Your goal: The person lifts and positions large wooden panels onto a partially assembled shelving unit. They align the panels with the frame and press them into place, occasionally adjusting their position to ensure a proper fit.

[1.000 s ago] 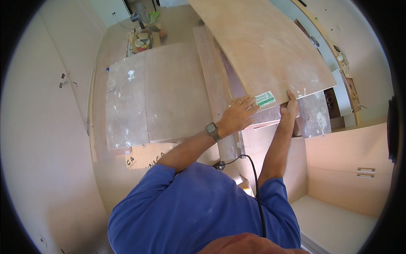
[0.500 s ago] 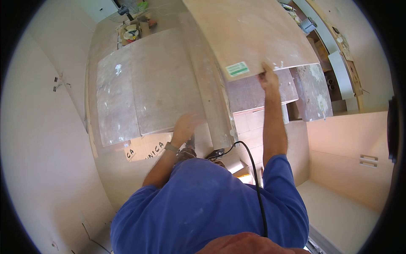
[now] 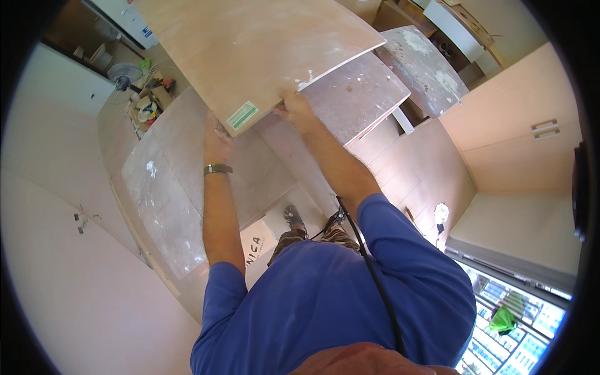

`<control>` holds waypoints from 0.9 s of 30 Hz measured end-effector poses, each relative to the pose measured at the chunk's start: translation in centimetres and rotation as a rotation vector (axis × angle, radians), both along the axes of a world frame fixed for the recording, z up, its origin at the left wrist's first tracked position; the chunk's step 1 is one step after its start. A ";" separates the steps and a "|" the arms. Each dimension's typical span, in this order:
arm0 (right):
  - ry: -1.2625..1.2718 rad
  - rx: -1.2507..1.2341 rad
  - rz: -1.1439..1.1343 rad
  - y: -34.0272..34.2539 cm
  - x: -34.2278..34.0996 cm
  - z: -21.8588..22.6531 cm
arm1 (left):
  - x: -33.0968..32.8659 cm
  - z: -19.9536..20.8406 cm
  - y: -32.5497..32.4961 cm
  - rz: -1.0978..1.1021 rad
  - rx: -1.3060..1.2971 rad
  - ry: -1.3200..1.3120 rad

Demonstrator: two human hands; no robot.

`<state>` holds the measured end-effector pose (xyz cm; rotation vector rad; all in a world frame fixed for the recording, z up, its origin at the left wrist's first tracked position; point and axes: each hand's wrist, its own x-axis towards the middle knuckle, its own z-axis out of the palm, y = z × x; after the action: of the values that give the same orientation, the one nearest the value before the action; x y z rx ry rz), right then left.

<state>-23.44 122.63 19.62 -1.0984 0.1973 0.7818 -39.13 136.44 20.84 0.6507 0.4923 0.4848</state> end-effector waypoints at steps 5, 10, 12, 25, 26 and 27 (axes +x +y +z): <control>-0.005 -0.047 0.190 -1.3 -0.6 1.7 | 1.9 -5.1 4.0 0.014 0.178 0.203; -0.272 -0.109 0.602 -9.4 -3.6 3.1 | 2.2 -6.0 3.8 0.015 0.165 0.168; -0.348 -0.118 0.515 -15.2 -4.4 1.4 | 2.8 -5.6 2.8 0.007 0.112 0.169; -0.057 -0.572 -0.273 -42.8 -17.6 -6.8 | 2.3 -12.4 5.2 -0.051 0.328 0.419; -0.014 -0.543 -0.303 -43.8 -18.2 -7.6 | 2.3 -11.4 4.1 -0.054 0.309 0.431; 0.030 -0.512 -0.335 -44.9 -18.8 -9.3 | 2.6 -10.6 3.5 -0.059 0.292 0.443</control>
<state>-42.26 77.76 10.29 -1.4856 0.6154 0.4525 -36.54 139.93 10.23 1.0600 0.8257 0.3584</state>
